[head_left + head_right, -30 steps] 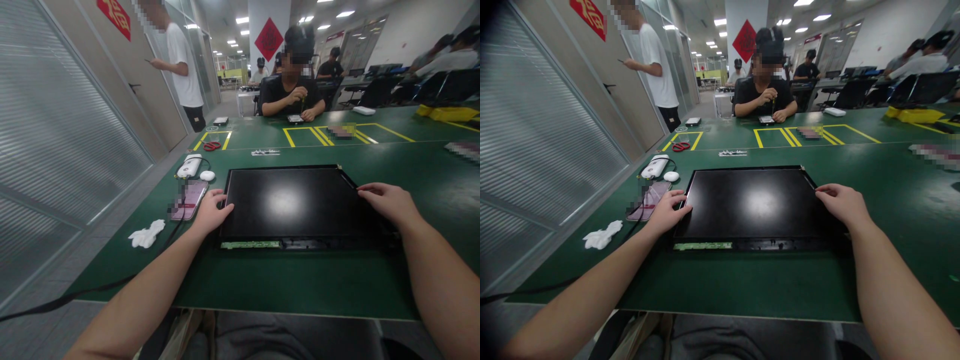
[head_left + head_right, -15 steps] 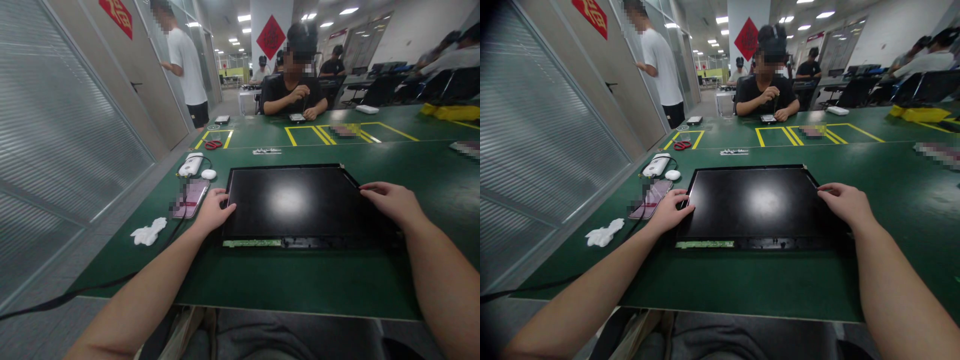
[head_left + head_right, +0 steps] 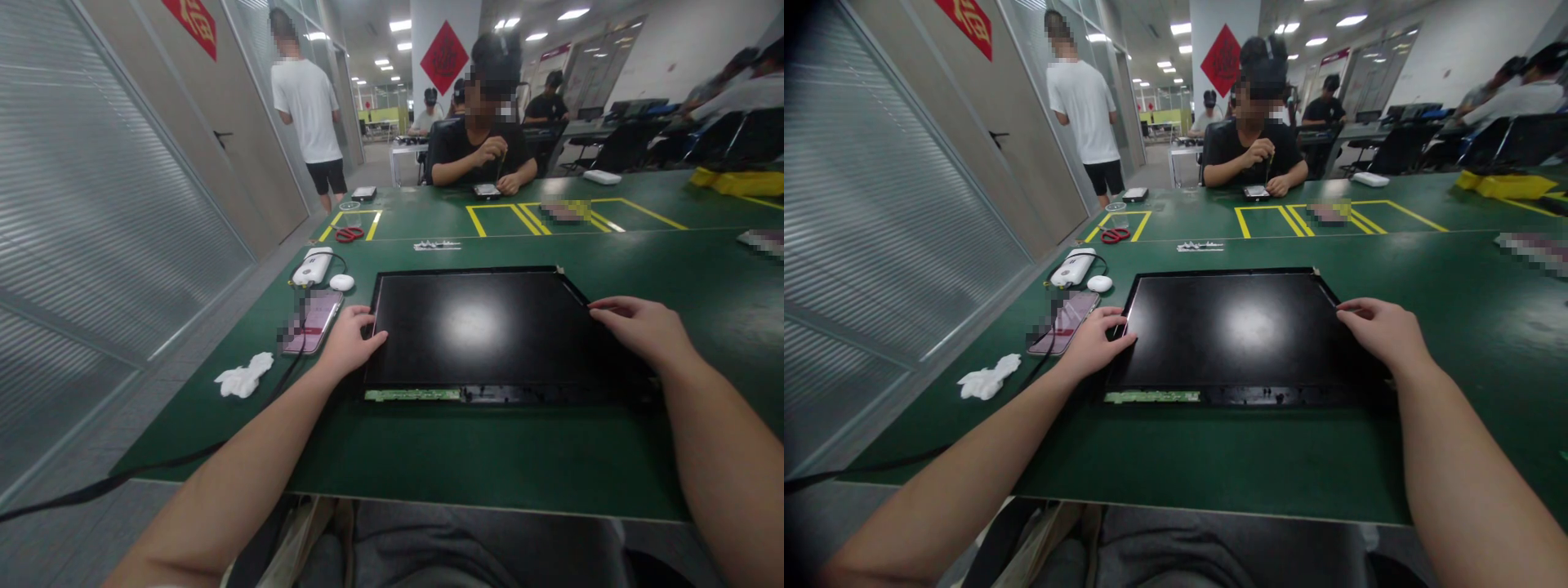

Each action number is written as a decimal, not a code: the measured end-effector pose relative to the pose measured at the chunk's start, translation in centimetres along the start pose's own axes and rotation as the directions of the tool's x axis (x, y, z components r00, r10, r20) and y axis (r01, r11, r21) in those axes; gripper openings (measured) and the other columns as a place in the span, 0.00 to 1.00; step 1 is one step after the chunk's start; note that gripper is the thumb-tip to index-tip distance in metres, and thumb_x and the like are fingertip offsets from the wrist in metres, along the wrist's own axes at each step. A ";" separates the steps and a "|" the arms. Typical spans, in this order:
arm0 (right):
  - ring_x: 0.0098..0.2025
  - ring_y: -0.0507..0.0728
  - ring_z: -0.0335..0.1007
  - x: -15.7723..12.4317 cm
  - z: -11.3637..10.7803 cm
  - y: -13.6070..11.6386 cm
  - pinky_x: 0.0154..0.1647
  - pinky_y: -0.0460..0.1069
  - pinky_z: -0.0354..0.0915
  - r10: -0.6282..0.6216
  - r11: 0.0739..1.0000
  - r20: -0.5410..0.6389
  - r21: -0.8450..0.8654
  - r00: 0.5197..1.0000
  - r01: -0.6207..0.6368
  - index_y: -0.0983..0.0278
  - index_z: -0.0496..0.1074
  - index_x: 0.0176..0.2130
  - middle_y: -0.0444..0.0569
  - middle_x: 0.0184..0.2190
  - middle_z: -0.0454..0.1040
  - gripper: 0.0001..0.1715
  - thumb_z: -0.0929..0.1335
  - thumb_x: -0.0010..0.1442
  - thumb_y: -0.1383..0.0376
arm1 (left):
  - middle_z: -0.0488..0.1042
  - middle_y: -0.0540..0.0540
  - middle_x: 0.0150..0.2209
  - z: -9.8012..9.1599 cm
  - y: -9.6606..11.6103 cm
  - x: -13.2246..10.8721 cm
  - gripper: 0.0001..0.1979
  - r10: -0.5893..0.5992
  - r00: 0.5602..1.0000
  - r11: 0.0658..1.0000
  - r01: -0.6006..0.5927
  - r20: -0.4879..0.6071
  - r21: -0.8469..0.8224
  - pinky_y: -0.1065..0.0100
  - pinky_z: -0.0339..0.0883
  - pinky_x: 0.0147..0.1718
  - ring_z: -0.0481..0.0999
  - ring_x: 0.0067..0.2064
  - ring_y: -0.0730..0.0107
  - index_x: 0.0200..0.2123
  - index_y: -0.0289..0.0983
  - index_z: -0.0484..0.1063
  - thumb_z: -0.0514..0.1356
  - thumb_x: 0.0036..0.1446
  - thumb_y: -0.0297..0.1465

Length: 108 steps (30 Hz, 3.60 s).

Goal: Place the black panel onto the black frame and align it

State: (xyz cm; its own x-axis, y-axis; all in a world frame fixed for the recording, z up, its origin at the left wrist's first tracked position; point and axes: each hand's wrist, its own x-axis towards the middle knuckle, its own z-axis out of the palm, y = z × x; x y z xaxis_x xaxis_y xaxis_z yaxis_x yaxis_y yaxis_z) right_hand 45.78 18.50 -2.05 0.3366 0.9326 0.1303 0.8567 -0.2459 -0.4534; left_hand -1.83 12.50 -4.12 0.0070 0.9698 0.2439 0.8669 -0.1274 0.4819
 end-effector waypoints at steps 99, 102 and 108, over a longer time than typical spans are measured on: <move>0.38 0.60 0.75 1.6 1.4 1.9 0.38 0.51 0.68 0.100 0.994 0.169 -0.051 0.981 -0.092 0.60 0.82 0.45 0.52 0.39 0.81 0.24 0.67 0.50 0.66 | 0.77 0.40 0.53 -0.9 2.8 -0.5 0.23 -0.415 0.906 0.439 0.278 0.082 -0.854 0.63 0.76 0.40 0.81 0.44 0.60 0.46 0.38 0.71 0.65 0.44 0.21; 0.37 0.60 0.75 1.8 1.4 2.1 0.37 0.51 0.67 0.078 0.996 0.180 -0.064 0.981 -0.068 0.60 0.82 0.46 0.52 0.39 0.81 0.23 0.67 0.50 0.66 | 0.77 0.40 0.54 -0.8 2.8 -0.3 0.21 -0.498 0.862 0.367 0.309 0.096 -0.877 0.64 0.75 0.41 0.80 0.45 0.60 0.43 0.37 0.73 0.66 0.43 0.19; 0.37 0.60 0.75 1.9 1.4 2.2 0.36 0.51 0.67 0.068 0.997 0.161 -0.054 0.985 -0.060 0.60 0.82 0.44 0.52 0.38 0.81 0.22 0.67 0.50 0.65 | 0.79 0.41 0.51 -0.7 3.3 0.2 0.21 -0.546 0.820 0.129 0.282 0.170 -0.951 0.67 0.76 0.39 0.82 0.44 0.64 0.43 0.36 0.73 0.65 0.43 0.18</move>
State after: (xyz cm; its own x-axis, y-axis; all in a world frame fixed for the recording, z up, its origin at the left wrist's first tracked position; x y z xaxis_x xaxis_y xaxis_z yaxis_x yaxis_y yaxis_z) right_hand 47.71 20.11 -4.06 0.3267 0.9441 -0.0444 0.8550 -0.3152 -0.4118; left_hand 0.68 12.09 -1.92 -0.3832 0.9004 -0.2058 -0.3604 0.0594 0.9309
